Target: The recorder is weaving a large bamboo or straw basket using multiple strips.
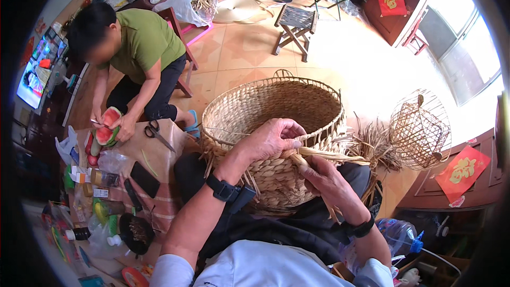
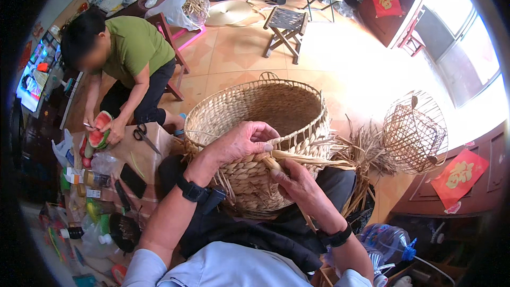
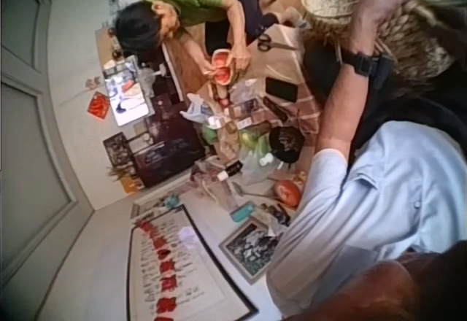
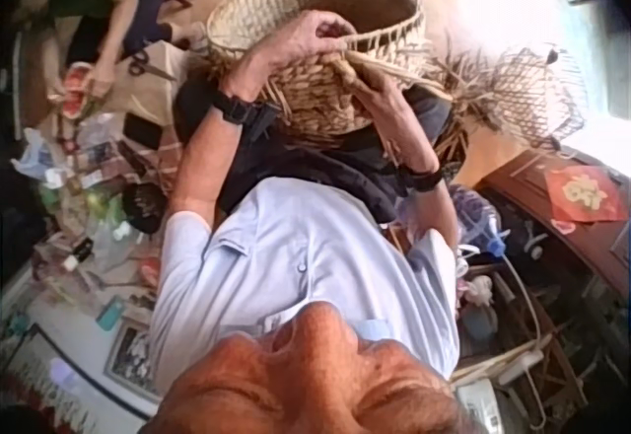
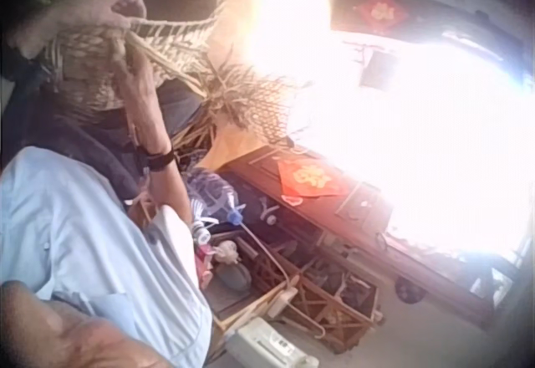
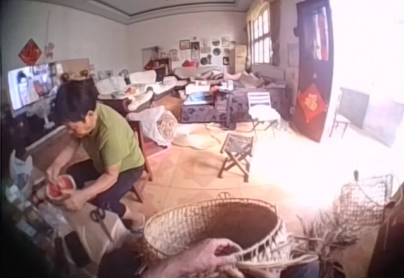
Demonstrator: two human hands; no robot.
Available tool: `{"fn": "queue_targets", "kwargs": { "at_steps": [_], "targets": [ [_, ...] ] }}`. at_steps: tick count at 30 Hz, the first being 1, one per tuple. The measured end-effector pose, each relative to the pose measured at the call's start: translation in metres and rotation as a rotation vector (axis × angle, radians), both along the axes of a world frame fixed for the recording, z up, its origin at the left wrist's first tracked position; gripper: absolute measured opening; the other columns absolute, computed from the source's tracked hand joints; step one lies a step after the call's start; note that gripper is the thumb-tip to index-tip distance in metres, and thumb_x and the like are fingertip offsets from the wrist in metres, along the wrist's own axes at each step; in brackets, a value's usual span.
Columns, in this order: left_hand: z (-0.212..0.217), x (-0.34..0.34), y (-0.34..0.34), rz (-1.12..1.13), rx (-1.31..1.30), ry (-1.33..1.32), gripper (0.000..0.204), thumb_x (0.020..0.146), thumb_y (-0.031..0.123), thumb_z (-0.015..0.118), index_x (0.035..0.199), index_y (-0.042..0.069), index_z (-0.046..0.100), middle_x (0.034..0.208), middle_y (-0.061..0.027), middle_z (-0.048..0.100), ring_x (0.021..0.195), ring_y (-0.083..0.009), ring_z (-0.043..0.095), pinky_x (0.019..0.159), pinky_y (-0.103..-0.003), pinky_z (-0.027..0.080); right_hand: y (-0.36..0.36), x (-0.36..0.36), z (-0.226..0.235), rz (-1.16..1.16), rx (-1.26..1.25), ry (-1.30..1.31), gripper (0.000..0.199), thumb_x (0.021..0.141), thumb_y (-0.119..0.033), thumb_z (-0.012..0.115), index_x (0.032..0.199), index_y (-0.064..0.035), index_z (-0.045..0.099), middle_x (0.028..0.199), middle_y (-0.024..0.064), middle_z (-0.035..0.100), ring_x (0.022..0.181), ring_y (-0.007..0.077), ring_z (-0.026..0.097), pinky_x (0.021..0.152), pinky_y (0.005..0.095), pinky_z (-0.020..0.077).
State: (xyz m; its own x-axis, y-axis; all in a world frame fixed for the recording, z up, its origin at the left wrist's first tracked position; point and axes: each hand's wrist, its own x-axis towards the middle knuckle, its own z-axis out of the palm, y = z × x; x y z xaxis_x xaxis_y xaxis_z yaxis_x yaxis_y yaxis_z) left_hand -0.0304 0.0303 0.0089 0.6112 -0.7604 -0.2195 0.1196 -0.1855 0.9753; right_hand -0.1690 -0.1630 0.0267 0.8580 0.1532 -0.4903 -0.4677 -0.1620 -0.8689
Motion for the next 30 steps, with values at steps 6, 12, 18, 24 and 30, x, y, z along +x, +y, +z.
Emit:
{"fn": "queue_targets", "kwargs": {
  "at_steps": [6, 12, 18, 24, 30],
  "targets": [
    [-0.009, -0.001, -0.002, 0.012, 0.019, -0.028, 0.028, 0.099, 0.012, 0.074, 0.122, -0.002, 0.068, 0.103, -0.0049, 0.074, 0.095, -0.0104, 0.067, 0.088, -0.027, 0.055, 0.008, -0.005, 0.005, 0.155, -0.431, -0.521, 0.028, 0.104, -0.021, 0.062, 0.118, 0.0028, 0.062, 0.094, 0.0151, 0.068, 0.083, 0.0313, 0.069, 0.074, 0.0430, 0.0559],
    [-0.013, -0.001, 0.000, -0.004, 0.080, -0.106, 0.029, 0.102, 0.020, 0.071, 0.122, -0.002, 0.069, 0.102, -0.0045, 0.074, 0.091, -0.0089, 0.065, 0.082, -0.027, 0.054, 0.006, 0.012, 0.028, 0.457, -1.098, -0.993, 0.016, 0.086, -0.010, 0.065, 0.100, -0.0045, 0.061, 0.101, 0.0105, 0.048, 0.098, 0.0267, 0.055, 0.077, 0.0410, 0.0503],
    [-0.016, 0.008, 0.000, -0.071, 0.051, -0.158, 0.036, 0.104, 0.030, 0.069, 0.122, -0.002, 0.070, 0.102, -0.0032, 0.074, 0.088, -0.0089, 0.062, 0.078, -0.029, 0.053, -0.018, 0.047, 0.006, 0.369, -1.050, -1.190, 0.018, 0.085, -0.011, 0.066, 0.102, -0.0040, 0.063, 0.099, 0.0106, 0.051, 0.096, 0.0285, 0.057, 0.076, 0.0426, 0.0515],
    [-0.016, 0.001, 0.009, 0.022, 0.107, -0.301, 0.036, 0.093, 0.032, 0.080, 0.109, 0.000, 0.076, 0.083, -0.0033, 0.071, 0.079, -0.0090, 0.059, 0.073, -0.033, 0.052, 0.011, 0.038, -0.032, 0.044, -0.981, -1.045, 0.016, 0.085, 0.002, 0.064, 0.098, -0.0072, 0.064, 0.097, 0.0138, 0.055, 0.093, 0.0355, 0.060, 0.075, 0.0478, 0.0504],
    [-0.030, -0.007, -0.030, 0.164, 0.146, -0.479, 0.027, 0.079, 0.024, 0.078, 0.096, 0.002, 0.079, 0.087, -0.0201, 0.075, 0.079, -0.0326, 0.074, 0.072, -0.044, 0.057, -0.003, 0.028, -0.036, 0.015, -1.030, -0.829, 0.033, 0.087, 0.005, 0.064, 0.119, -0.0035, 0.063, 0.112, 0.0195, 0.062, 0.106, 0.0414, 0.062, 0.081, 0.0505, 0.0519]
  ]
}}
